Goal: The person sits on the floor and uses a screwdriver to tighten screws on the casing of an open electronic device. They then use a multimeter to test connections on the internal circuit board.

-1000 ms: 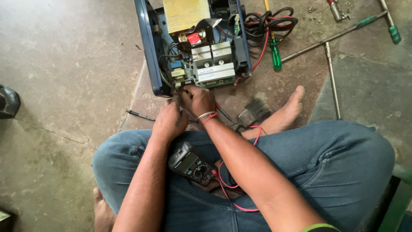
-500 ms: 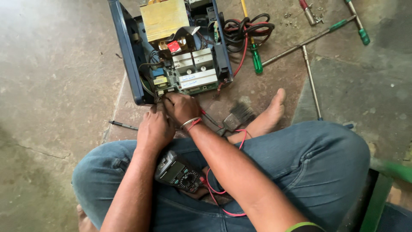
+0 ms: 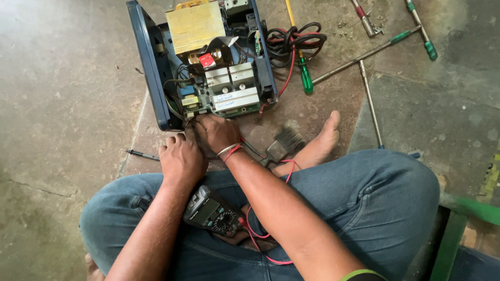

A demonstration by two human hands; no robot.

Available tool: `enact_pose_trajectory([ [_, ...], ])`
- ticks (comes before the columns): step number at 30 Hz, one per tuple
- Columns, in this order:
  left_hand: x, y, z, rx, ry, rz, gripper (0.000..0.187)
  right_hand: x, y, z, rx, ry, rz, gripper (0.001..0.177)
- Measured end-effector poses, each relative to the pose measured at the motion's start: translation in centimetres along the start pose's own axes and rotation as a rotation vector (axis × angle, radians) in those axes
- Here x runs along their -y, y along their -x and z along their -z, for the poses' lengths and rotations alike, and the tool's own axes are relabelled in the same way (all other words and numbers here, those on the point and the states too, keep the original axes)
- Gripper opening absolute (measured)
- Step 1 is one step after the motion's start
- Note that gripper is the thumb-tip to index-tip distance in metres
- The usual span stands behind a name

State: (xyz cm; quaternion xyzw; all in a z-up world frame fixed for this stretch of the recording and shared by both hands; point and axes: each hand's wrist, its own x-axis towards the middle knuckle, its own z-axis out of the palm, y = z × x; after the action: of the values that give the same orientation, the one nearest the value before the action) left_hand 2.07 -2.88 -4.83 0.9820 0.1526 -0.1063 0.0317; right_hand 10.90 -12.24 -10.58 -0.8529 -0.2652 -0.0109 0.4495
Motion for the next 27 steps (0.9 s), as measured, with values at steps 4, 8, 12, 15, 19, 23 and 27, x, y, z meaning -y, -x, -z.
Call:
enact_pose_trajectory([
  [4, 0.1, -0.1, 0.5, 0.057, 0.106, 0.007, 0.041, 0.0, -0.1, 0.2, -0.004, 0.019, 0.002, 0.017],
  [8, -0.1, -0.3, 0.7, -0.059, 0.236, -0.009, 0.056, -0.3, -0.1, 0.0, -0.003, 0.032, -0.002, 0.018],
  [12, 0.1, -1.1, 0.0, -0.019, 0.331, -0.010, 0.045, -0.4, 0.0, -0.1, -0.019, 0.026, 0.005, 0.018],
  [15, 0.7, -1.5, -0.9, 0.019, 0.397, -0.025, 0.041, -0.4, -0.1, -0.1, 0.005, 0.055, -0.013, 0.017],
  [19, 1.2, -1.7, -2.0, 0.056, 0.537, -0.011, 0.048, -0.4, -0.2, -0.3, 0.012, 0.072, 0.005, 0.017],
  [23, 1.4, -2.0, -2.7, 0.133, 0.598, 0.047, 0.062, -0.3, -0.2, -0.2, 0.029, 0.073, 0.006, 0.017],
  [27, 1.8, -2.0, -2.9, 0.149, 0.690, 0.079, 0.076, -0.1, -0.4, 0.2, 0.052, 0.053, 0.014, 0.017],
])
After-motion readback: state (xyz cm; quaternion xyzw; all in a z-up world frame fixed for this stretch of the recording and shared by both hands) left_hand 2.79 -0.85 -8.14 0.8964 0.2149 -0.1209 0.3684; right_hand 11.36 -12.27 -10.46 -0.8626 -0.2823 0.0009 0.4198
